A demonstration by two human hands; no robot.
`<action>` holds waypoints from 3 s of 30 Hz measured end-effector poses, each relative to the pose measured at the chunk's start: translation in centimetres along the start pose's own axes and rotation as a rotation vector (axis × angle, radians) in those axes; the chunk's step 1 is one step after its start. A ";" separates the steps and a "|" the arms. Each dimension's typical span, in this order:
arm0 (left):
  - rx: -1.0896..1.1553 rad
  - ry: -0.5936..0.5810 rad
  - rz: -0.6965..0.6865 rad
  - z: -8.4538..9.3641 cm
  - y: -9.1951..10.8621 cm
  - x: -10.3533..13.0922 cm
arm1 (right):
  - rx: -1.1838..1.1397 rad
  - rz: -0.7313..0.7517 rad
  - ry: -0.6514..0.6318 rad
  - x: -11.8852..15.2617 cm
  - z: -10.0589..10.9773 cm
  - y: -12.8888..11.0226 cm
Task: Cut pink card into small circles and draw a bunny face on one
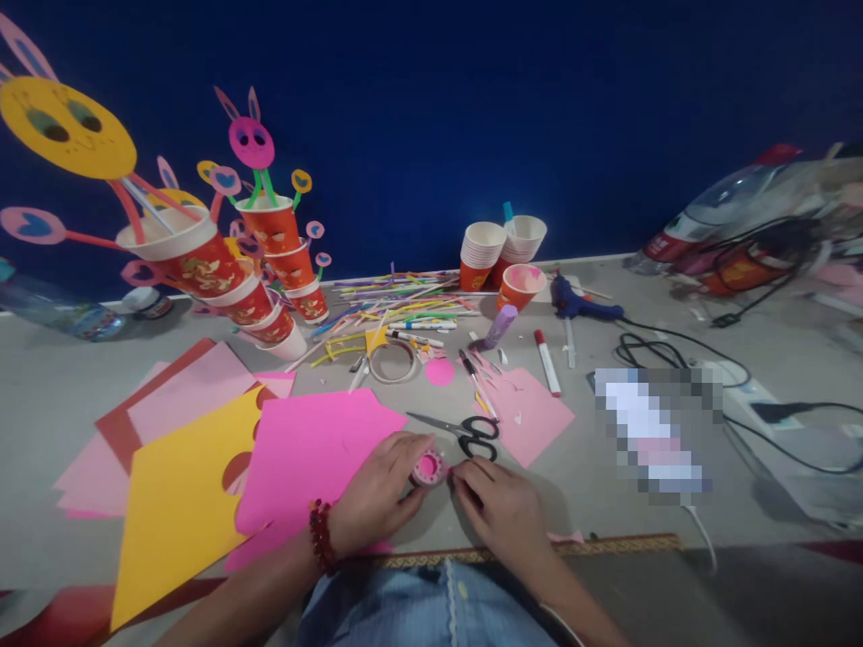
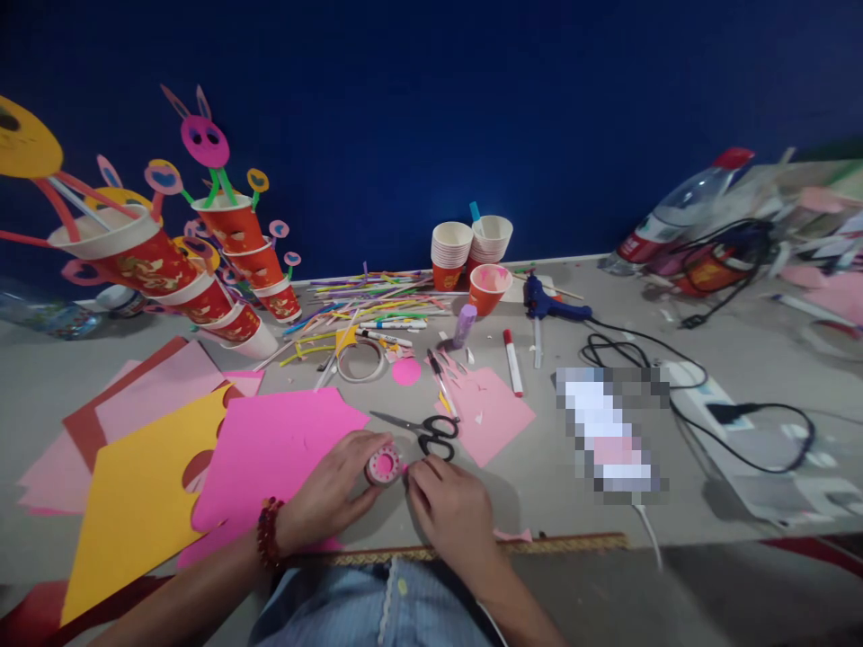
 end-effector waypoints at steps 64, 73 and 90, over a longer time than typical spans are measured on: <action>-0.012 0.084 0.074 0.0 -0.4 0.4 | -0.772 -0.124 -0.043 -7.2 8.0 4.1; 0.008 0.124 0.018 -0.1 -0.5 0.4 | -0.662 0.034 -0.182 -5.0 6.0 -1.1; 0.009 0.113 0.033 0.1 -0.3 0.3 | -0.642 0.062 -0.230 -5.4 2.7 -0.4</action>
Point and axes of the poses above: each hand's wrist, its own x-axis away from the middle knuckle, its own z-axis out of the back of the hand, y = z × x, the point moved 2 cm from there along -x, towards the middle knuckle, and after that the axes turned 5 degrees about y, right-handed, at the moved point
